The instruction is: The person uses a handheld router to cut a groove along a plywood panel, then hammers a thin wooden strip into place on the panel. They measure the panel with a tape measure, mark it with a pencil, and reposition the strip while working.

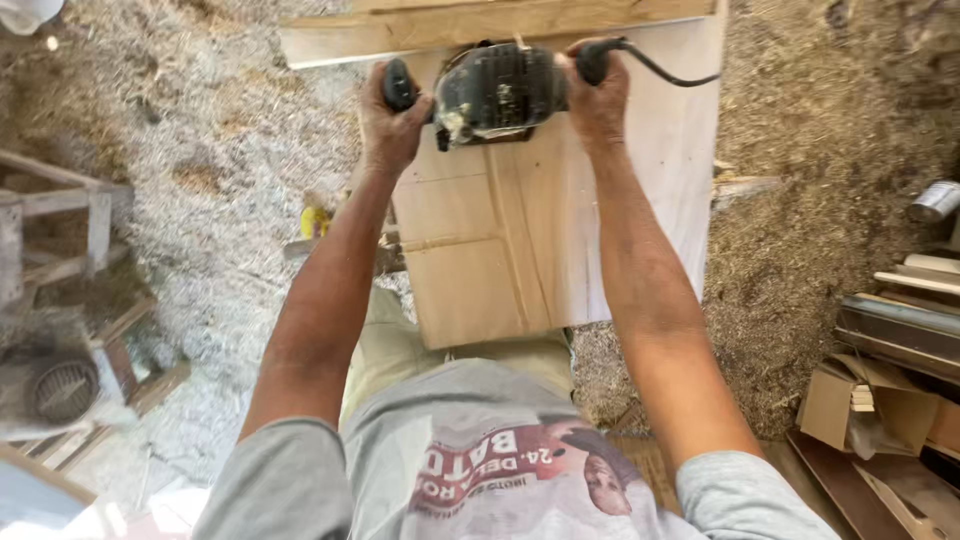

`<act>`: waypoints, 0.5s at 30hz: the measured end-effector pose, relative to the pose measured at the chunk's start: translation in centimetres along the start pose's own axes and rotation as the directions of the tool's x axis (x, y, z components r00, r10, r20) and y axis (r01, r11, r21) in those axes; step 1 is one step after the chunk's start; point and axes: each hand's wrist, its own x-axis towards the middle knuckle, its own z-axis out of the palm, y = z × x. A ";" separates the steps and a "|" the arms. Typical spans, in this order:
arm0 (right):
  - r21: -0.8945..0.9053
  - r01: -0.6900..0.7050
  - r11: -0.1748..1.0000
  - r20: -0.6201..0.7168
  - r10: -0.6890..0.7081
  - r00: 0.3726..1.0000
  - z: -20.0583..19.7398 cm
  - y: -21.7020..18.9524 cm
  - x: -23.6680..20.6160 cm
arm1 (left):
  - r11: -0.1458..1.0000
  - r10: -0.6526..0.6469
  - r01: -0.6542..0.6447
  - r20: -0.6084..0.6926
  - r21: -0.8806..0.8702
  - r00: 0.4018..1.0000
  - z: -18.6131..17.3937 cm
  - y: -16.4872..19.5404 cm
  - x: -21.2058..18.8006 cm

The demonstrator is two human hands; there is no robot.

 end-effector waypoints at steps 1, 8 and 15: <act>-0.009 0.005 1.000 -0.009 -0.005 1.000 0.8 -1.0 0.9 | 0.993 0.113 -0.112 0.010 -0.035 0.994 0.0 0.5 0.8; -0.123 0.061 0.990 0.015 -0.060 0.998 0.4 -2.5 -0.5 | 0.974 0.140 -0.120 -0.093 0.194 0.986 0.6 1.7 -1.2; -0.123 -0.020 0.992 0.025 0.024 0.999 0.8 -3.0 1.3 | 0.964 0.167 -0.148 -0.072 0.221 0.983 0.4 2.8 0.7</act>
